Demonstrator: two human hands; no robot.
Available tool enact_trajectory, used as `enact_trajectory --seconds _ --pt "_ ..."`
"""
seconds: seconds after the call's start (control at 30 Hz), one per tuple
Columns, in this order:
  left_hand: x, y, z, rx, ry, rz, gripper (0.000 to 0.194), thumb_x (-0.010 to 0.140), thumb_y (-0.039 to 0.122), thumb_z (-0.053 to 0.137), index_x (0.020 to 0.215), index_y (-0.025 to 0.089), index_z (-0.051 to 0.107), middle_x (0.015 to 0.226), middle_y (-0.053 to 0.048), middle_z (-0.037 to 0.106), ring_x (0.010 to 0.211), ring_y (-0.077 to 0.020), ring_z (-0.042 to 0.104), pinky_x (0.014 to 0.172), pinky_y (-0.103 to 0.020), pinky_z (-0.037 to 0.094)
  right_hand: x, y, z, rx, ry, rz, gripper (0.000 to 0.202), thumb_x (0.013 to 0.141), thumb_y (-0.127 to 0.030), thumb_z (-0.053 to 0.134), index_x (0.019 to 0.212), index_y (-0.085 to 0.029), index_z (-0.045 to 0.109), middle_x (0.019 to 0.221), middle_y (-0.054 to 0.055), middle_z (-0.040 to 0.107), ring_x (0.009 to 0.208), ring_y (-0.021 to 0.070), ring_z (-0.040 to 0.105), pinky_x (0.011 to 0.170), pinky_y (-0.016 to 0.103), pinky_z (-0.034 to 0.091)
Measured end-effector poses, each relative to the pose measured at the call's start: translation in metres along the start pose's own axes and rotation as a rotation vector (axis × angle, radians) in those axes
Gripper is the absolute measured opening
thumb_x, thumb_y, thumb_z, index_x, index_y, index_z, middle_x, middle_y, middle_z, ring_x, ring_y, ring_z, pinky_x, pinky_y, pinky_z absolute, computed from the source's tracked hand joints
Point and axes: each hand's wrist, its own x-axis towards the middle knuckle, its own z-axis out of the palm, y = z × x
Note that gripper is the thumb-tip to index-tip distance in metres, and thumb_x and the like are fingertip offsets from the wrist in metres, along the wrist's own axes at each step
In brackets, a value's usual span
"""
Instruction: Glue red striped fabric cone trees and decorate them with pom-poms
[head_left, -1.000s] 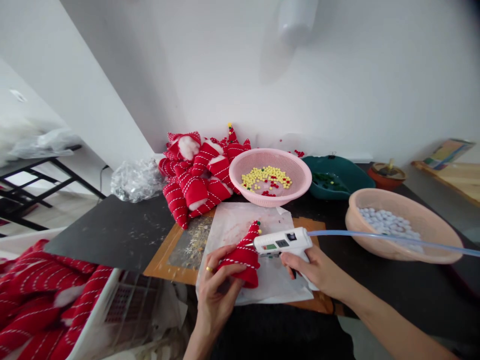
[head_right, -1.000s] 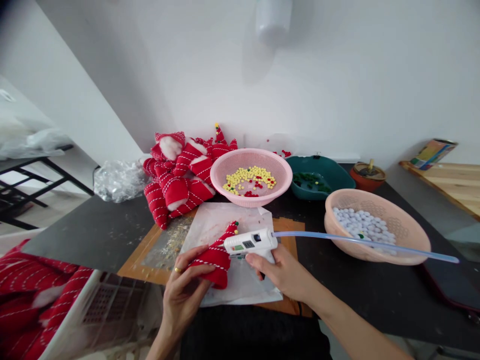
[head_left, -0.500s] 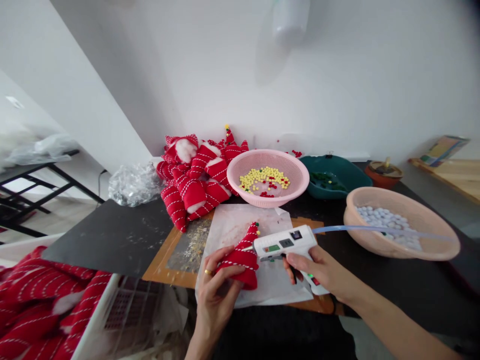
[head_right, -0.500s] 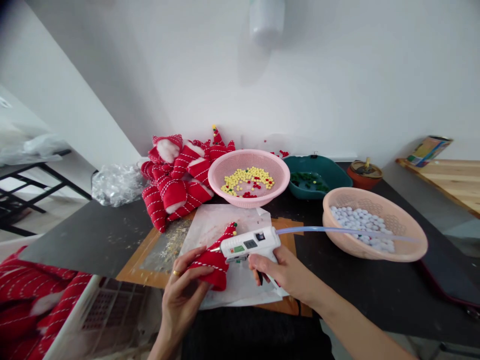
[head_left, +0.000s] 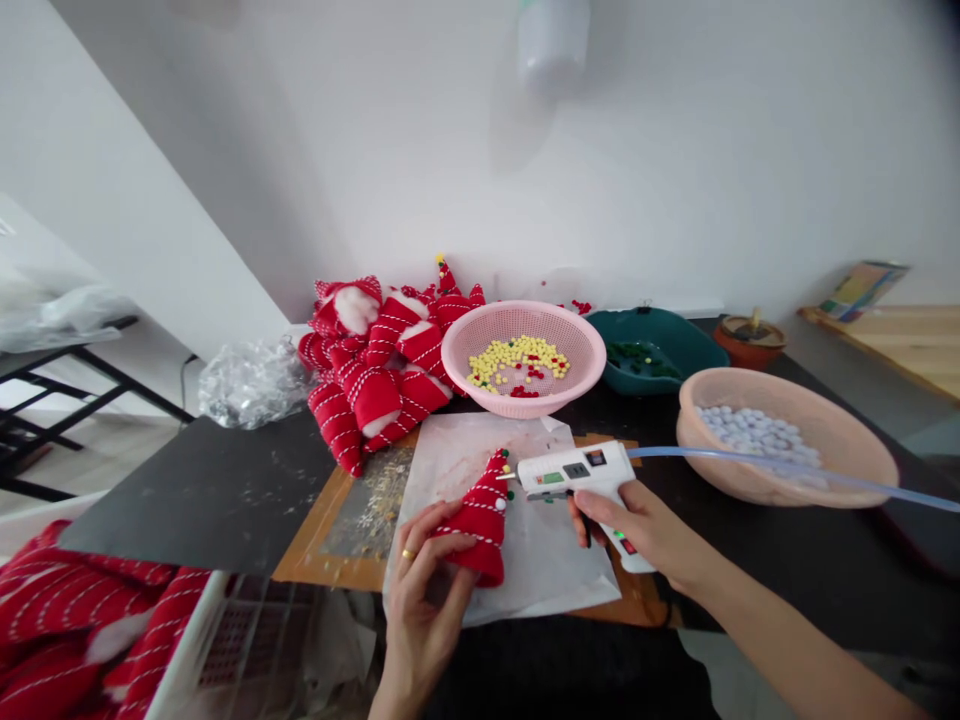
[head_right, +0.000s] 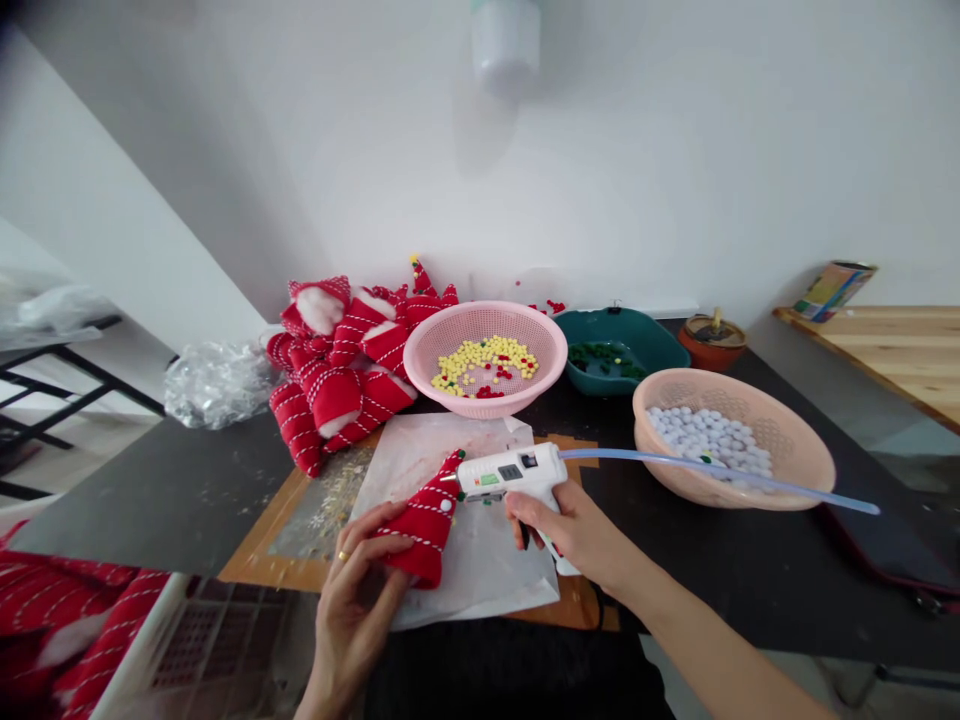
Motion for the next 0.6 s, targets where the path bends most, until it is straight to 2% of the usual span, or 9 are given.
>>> enact_trajectory --seconds 0.13,0.3,0.47,0.6 --pt "0.0001 0.0021 -0.0013 -0.014 0.002 -0.015 0.016 0.092 0.018 0.061 0.105 0.026 0.067 0.136 -0.006 0.06 0.127 -0.0266 0.055 0.106 -0.044 0.043 0.0048 -0.0007 0.0026 -0.012 -0.031 0.001 0.047 0.091 -0.062 0.062 0.082 -0.016 0.065 0.071 0.005 0.068 0.066 0.0156 0.057 0.06 0.028 0.04" --pt "0.0005 0.0039 -0.0021 -0.008 0.012 -0.031 0.015 0.092 0.018 0.062 0.103 0.026 0.067 0.135 -0.006 0.061 0.125 -0.0265 0.057 0.105 -0.044 0.044 0.0067 -0.0039 0.004 -0.009 0.004 0.039 0.049 0.087 -0.065 0.063 0.083 -0.016 0.065 0.073 0.006 0.069 0.063 0.0147 0.054 0.054 0.027 0.036" --pt "-0.0011 -0.0006 -0.0013 -0.008 0.008 -0.007 0.016 0.093 0.017 0.061 0.105 0.026 0.066 0.137 -0.006 0.06 0.127 -0.0259 0.055 0.107 -0.044 0.042 0.0058 -0.0033 0.0055 0.009 -0.007 0.021 0.047 0.087 -0.063 0.063 0.08 -0.017 0.063 0.071 0.005 0.066 0.067 0.0166 0.058 0.061 0.028 0.042" --pt "-0.0018 -0.0018 -0.0012 -0.011 0.002 -0.003 0.016 0.093 0.017 0.061 0.106 0.026 0.066 0.137 -0.007 0.059 0.128 -0.0259 0.054 0.107 -0.044 0.041 0.0045 -0.0017 0.0078 -0.025 -0.011 0.031 0.045 0.089 -0.061 0.06 0.078 -0.017 0.063 0.068 0.004 0.066 0.065 0.0161 0.057 0.06 0.028 0.042"
